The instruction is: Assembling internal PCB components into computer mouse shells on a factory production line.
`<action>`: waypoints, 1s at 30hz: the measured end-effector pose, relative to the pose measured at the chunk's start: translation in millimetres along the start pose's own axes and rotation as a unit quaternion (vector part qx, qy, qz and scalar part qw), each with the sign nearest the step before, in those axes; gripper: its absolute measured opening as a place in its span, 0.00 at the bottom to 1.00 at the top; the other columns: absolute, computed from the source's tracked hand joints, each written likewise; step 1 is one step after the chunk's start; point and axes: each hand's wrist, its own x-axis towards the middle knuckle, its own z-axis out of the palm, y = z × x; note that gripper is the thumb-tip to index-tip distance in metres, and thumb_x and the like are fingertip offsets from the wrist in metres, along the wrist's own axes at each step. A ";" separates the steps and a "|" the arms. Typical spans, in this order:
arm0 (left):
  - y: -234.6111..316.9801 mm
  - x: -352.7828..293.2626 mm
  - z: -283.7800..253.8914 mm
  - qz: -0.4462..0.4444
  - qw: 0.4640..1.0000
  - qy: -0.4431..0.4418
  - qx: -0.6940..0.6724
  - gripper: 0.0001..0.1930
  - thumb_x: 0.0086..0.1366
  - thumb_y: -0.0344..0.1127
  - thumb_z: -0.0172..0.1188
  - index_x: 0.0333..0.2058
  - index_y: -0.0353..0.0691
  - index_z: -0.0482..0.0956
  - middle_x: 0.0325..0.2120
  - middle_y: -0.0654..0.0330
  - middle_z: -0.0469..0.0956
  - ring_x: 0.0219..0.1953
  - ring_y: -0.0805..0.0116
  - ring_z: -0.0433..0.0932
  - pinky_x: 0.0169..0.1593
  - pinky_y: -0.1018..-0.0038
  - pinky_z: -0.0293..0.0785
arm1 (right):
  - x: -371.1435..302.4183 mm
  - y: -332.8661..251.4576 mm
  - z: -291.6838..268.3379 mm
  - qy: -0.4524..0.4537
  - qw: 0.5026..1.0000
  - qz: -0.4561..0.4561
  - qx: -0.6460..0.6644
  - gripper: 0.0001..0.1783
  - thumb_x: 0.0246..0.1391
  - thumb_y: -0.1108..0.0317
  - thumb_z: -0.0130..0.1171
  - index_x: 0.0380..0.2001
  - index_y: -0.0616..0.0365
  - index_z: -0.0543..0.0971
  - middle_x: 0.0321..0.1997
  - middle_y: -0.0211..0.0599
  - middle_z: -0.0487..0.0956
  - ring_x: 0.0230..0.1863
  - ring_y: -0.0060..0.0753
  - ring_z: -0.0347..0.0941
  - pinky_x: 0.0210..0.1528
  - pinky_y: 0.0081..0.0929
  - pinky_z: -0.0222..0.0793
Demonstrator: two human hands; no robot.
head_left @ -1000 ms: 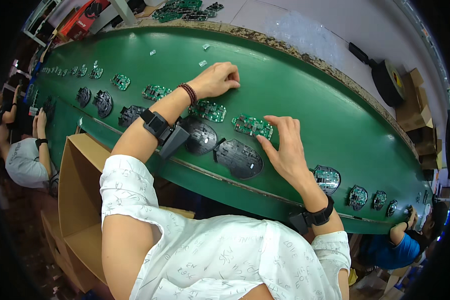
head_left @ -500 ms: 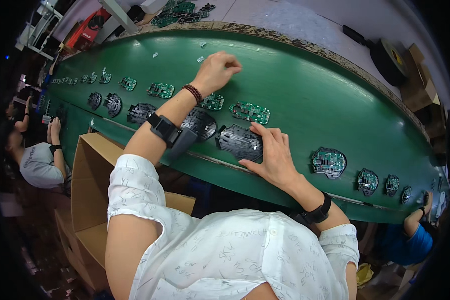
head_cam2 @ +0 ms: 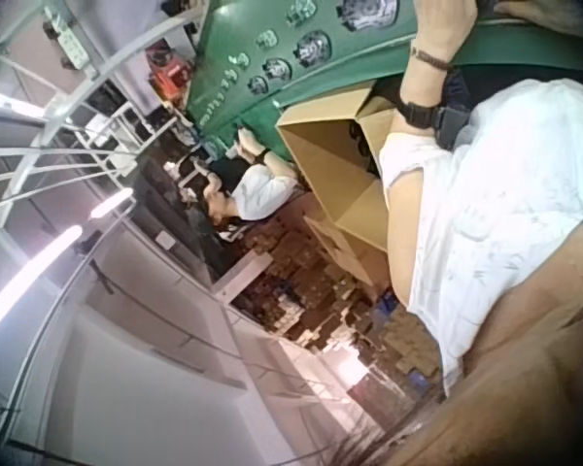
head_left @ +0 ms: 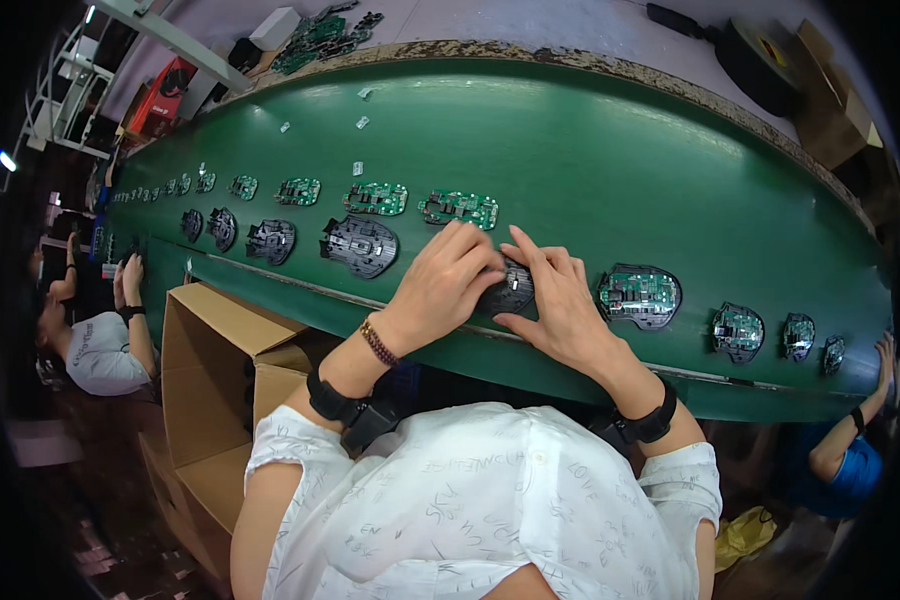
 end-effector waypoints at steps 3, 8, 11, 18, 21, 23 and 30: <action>-4.6 -18.9 6.1 -0.046 0.998 -0.026 0.019 0.06 0.58 0.26 0.68 0.34 0.37 0.80 0.36 0.58 0.75 0.40 0.55 0.74 0.44 0.63 0.72 | -0.3 0.1 -0.7 -0.001 1.000 0.004 0.003 0.59 0.44 0.67 0.77 0.74 0.66 0.53 0.66 0.39 0.74 0.62 0.43 0.66 0.63 0.43 0.58; -10.9 -22.6 12.4 -0.039 0.999 -0.016 0.025 0.07 0.58 0.26 0.68 0.35 0.38 0.80 0.34 0.59 0.75 0.38 0.57 0.73 0.44 0.64 0.71 | 0.1 -1.1 -1.2 0.002 1.000 0.005 -0.006 0.59 0.44 0.67 0.77 0.74 0.65 0.53 0.67 0.37 0.74 0.62 0.42 0.66 0.64 0.42 0.58; -14.2 -23.3 14.6 -0.044 0.999 -0.019 0.015 0.07 0.58 0.26 0.68 0.35 0.38 0.80 0.33 0.59 0.75 0.37 0.57 0.73 0.43 0.64 0.70 | 0.8 -2.9 -1.4 -0.002 1.000 0.016 -0.004 0.58 0.44 0.67 0.77 0.74 0.64 0.53 0.67 0.37 0.74 0.62 0.42 0.66 0.64 0.42 0.58; -16.7 -21.8 14.9 -0.038 0.999 -0.024 0.006 0.07 0.58 0.27 0.68 0.35 0.39 0.80 0.33 0.60 0.76 0.37 0.58 0.73 0.41 0.65 0.68 | 2.3 -6.6 -2.9 -0.010 0.999 0.039 0.007 0.58 0.44 0.68 0.77 0.74 0.64 0.54 0.67 0.36 0.74 0.63 0.41 0.66 0.64 0.41 0.58; -17.9 -22.0 14.2 -0.037 0.999 -0.023 -0.002 0.07 0.58 0.26 0.69 0.35 0.38 0.80 0.34 0.60 0.76 0.36 0.58 0.73 0.41 0.65 0.68 | 2.9 -7.1 -3.5 -0.012 0.999 0.042 0.008 0.59 0.43 0.68 0.77 0.75 0.63 0.54 0.67 0.36 0.74 0.63 0.41 0.66 0.64 0.41 0.58; -18.9 -23.2 14.1 -0.036 0.999 -0.021 -0.009 0.08 0.57 0.26 0.69 0.35 0.38 0.80 0.34 0.59 0.76 0.36 0.58 0.73 0.41 0.65 0.68 | 2.7 -7.3 -3.4 -0.011 0.999 0.041 0.008 0.59 0.43 0.68 0.77 0.75 0.63 0.53 0.67 0.36 0.74 0.63 0.41 0.66 0.64 0.41 0.58; -18.8 -23.1 14.5 -0.037 0.999 -0.018 -0.015 0.08 0.57 0.26 0.69 0.36 0.38 0.80 0.33 0.59 0.76 0.36 0.57 0.73 0.41 0.64 0.68 | 2.5 -8.2 -4.6 -0.014 0.999 0.046 0.009 0.60 0.43 0.68 0.78 0.75 0.61 0.53 0.67 0.34 0.74 0.63 0.40 0.66 0.64 0.41 0.58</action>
